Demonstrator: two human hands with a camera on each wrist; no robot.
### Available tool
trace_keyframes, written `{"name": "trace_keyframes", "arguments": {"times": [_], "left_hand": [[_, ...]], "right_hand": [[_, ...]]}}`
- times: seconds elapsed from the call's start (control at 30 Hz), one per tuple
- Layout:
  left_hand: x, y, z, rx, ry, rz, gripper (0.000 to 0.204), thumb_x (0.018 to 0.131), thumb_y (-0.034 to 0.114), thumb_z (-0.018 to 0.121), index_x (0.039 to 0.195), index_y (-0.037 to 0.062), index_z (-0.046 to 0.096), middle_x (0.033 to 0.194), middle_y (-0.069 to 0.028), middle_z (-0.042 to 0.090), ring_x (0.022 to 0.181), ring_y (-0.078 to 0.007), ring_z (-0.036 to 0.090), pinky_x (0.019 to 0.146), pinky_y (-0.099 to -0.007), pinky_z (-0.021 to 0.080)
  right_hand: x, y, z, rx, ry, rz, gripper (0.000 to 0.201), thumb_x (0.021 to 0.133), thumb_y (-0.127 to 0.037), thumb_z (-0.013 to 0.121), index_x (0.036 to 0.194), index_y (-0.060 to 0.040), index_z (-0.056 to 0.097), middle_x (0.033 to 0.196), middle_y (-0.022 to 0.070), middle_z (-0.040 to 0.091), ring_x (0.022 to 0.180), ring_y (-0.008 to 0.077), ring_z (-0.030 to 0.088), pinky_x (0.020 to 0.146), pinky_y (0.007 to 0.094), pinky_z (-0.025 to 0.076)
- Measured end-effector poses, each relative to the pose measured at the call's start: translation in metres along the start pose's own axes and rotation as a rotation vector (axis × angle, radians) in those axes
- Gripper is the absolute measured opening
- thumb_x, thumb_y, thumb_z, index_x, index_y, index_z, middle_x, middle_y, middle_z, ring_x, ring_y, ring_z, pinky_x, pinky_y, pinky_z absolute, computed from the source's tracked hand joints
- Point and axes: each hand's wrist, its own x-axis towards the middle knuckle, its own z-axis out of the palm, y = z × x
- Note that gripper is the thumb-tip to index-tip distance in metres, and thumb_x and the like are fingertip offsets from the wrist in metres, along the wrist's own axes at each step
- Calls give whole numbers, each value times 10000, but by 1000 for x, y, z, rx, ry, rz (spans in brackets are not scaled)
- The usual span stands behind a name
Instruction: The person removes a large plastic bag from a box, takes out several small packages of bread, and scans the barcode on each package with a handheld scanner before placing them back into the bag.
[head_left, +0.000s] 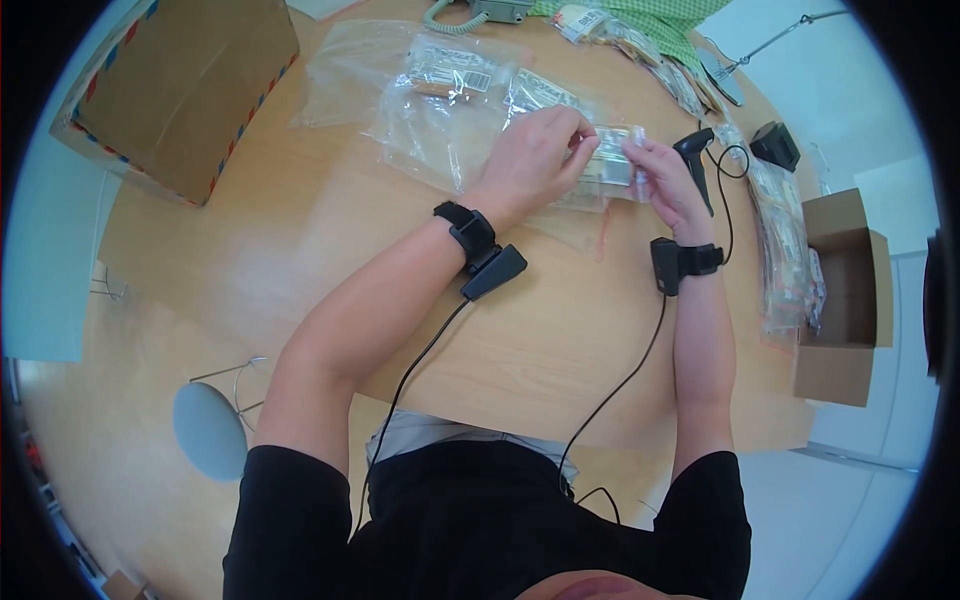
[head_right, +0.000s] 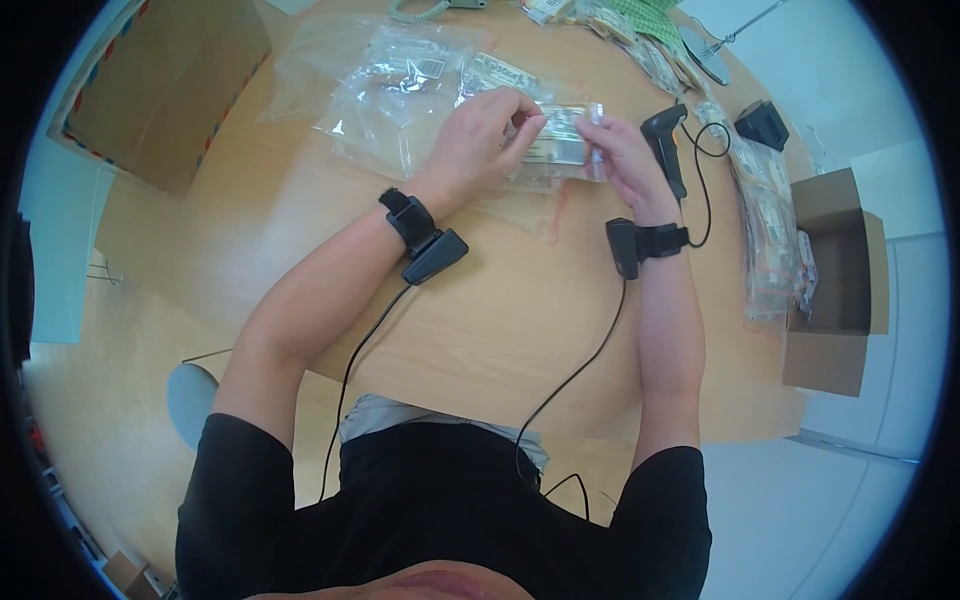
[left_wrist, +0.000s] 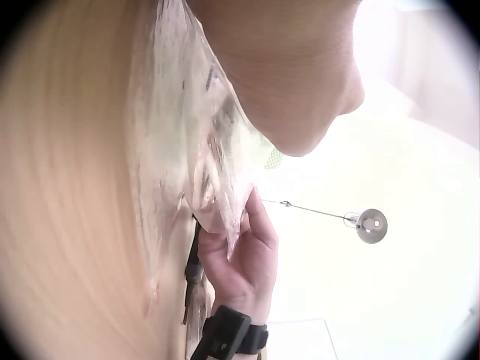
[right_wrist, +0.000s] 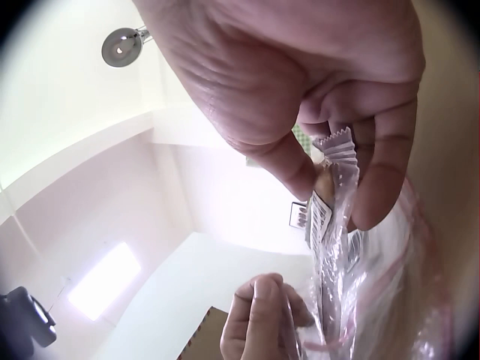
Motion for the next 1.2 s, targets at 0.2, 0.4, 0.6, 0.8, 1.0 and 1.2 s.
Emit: {"name": "trace_keyframes", "arguments": {"times": [0.2,0.4,0.6,0.8,1.0,1.2], "left_hand": [[0,3,-1,30,58,17,143,982,188,728,969,53,681,886,-91,683,802,-296,669,714,-399,535],[2,3,-1,50,136,66,150,952,201,747,949,63,687,895,-84,669,825,-296,663,722,-409,530],[1,3,-3,37,153,71,126,938,190,741,937,74,690,881,-84,646,834,-301,653,729,-418,526],[2,6,-5,4,177,69,114,944,179,730,950,70,695,895,-94,651,821,-309,660,733,-407,539],[-2,-2,4,-15,70,3,125,967,186,730,984,65,705,931,-101,677,818,-300,677,721,-400,545],[-10,-9,8,54,-204,-147,206,1001,268,688,960,66,700,939,-83,692,835,-289,690,762,-418,542]], "right_hand": [[16,-2,50,142,-162,77,228,1078,-185,630,1256,-47,666,1109,-7,701,879,62,644,750,259,551],[28,0,72,-24,-183,39,255,1043,-125,664,1294,-84,646,1193,3,680,1081,106,649,911,296,543],[44,11,78,-548,-150,-198,404,917,-116,813,1279,-87,638,1222,24,669,1101,114,620,930,300,552],[67,25,59,-648,-250,-239,393,927,-100,791,1288,-67,640,1247,50,676,1118,145,623,954,339,558],[36,-1,38,-635,-178,-243,306,1002,-194,697,1229,10,713,1119,74,744,1023,162,677,944,338,562],[-2,16,-44,-839,297,-278,478,1000,-318,747,1332,16,667,1252,150,732,1182,225,698,1029,346,543]]}}
